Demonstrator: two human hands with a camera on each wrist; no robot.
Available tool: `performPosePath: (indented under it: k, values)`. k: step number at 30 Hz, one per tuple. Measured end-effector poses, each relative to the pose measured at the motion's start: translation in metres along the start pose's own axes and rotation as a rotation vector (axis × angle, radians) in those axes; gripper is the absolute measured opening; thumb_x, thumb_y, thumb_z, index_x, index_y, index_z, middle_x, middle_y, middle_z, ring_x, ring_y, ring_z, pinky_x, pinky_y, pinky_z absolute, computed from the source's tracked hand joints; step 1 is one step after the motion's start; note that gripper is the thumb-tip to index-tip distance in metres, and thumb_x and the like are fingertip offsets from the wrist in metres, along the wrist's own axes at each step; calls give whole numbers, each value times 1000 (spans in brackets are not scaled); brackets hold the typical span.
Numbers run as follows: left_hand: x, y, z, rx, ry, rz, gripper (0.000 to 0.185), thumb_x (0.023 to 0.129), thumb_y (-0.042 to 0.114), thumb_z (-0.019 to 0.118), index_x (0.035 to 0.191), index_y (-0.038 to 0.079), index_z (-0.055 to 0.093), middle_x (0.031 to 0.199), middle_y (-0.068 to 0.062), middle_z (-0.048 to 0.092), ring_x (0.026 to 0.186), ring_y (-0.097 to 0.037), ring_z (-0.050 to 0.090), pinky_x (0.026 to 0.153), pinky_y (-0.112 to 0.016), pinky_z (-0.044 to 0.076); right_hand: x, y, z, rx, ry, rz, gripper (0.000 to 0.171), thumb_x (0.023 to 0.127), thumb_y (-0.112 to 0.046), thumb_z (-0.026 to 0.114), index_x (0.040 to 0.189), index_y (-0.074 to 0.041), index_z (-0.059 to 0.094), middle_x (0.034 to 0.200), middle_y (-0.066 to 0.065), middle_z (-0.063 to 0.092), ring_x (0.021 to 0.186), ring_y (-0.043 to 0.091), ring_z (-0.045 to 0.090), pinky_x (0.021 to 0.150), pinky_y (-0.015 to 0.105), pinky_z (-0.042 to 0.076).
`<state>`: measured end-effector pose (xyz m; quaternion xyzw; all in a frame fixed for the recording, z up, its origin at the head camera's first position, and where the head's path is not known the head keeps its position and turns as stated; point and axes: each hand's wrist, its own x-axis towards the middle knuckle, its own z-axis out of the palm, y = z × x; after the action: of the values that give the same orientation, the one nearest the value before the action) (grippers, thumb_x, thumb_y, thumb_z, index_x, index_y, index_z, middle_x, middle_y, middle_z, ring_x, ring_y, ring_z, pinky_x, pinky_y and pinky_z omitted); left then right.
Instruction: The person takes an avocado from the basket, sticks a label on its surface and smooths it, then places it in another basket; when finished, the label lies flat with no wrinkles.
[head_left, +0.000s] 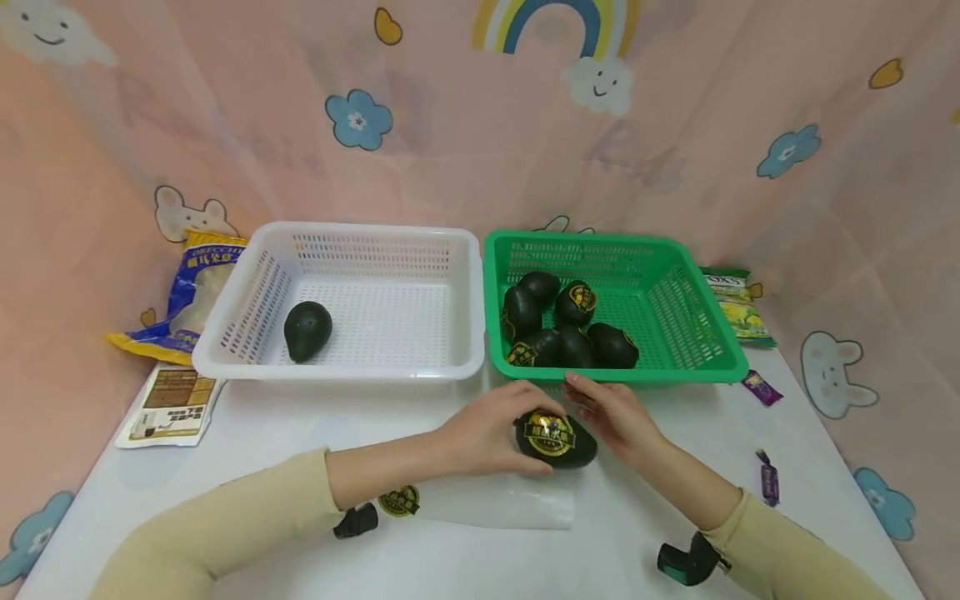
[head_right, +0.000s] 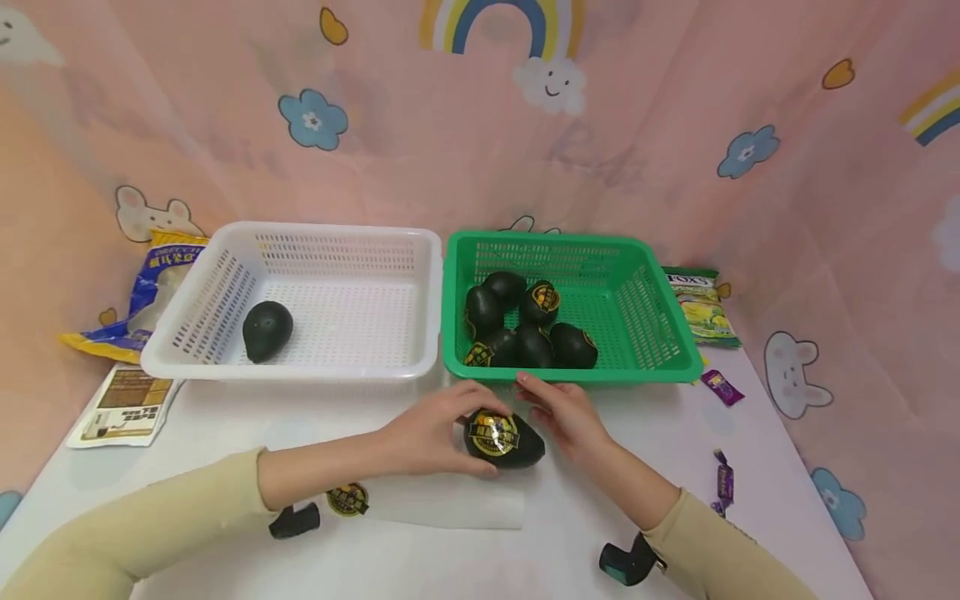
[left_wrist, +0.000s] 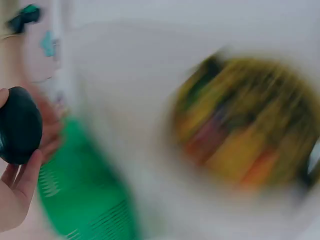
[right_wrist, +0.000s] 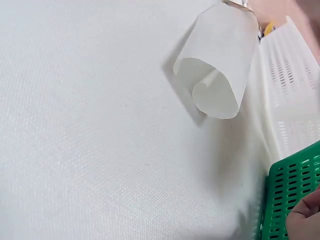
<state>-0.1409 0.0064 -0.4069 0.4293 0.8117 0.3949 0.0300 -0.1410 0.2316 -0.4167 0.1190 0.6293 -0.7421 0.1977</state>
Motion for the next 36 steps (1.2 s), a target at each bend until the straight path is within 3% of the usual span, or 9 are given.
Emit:
performPosePath:
  k: [3, 6, 12, 14, 19, 24, 30, 33, 36]
  values:
    - [26, 12, -32, -6, 48, 4, 59, 71, 32, 88, 122, 18, 62, 119, 2, 59, 110, -9, 53, 93, -26, 45, -1, 3, -1, 20, 5, -3, 25, 99, -20, 57, 79, -17, 72, 84, -6, 67, 87, 9, 59, 77, 22, 48]
    - [57, 2, -56, 48, 102, -102, 60, 74, 36, 86, 125, 17, 61, 121, -1, 58, 111, -13, 52, 93, -28, 45, 2, 7, 1, 15, -5, 1, 21, 98, -22, 60, 83, -16, 73, 90, -4, 67, 92, 12, 57, 81, 25, 46]
    - [74, -31, -52, 85, 97, -316, 92, 82, 45, 76, 152, 11, 27, 149, -17, 29, 134, -31, 35, 104, -43, 39, 7, 12, 7, -68, -4, 28, 22, 94, -32, 67, 87, -13, 76, 99, -1, 69, 103, 19, 54, 87, 29, 45]
    - [63, -30, -47, 63, 103, -290, 87, 85, 43, 74, 151, 8, 30, 151, -17, 27, 137, -31, 32, 107, -44, 37, 7, 13, 8, -73, -11, 28, 22, 95, -31, 65, 86, -14, 75, 98, -2, 69, 101, 18, 55, 85, 28, 46]
    - [7, -13, -45, -182, 41, -143, 29, 94, 23, 67, 117, 6, 67, 117, -2, 65, 106, -13, 59, 88, -28, 50, 5, 12, 12, -98, -37, 28, 23, 96, -31, 63, 91, -12, 74, 99, -2, 69, 99, 18, 55, 83, 28, 47]
    - [-67, -23, -49, -492, -88, -376, 27, 97, 27, 62, 114, 8, 70, 107, -8, 70, 98, -24, 65, 82, -34, 55, -1, 7, 27, -287, -209, 46, 45, 95, -35, 64, 123, 1, 63, 117, 10, 64, 105, 27, 54, 87, 34, 47]
    - [-124, -54, -65, -763, 241, -776, 48, 96, 34, 62, 126, -3, 58, 114, -15, 65, 103, -26, 62, 88, -32, 53, 1, -37, 70, -548, -499, -97, 34, 95, -28, 65, 117, -2, 66, 111, 13, 65, 97, 33, 55, 81, 36, 50]
    - [-132, -61, -74, -850, 402, -835, 50, 96, 37, 61, 122, -5, 59, 114, -14, 65, 102, -21, 61, 89, -32, 52, 15, -81, 101, -697, -667, -202, 25, 97, -25, 63, 115, -8, 67, 108, 10, 66, 97, 33, 56, 82, 39, 51]
    - [-134, -63, -79, -873, 436, -834, 45, 97, 39, 60, 113, -3, 64, 110, -11, 68, 99, -17, 62, 90, -32, 52, 42, -125, 140, -807, -823, -268, 24, 98, -23, 60, 118, -11, 65, 112, 8, 65, 102, 31, 57, 89, 42, 50]
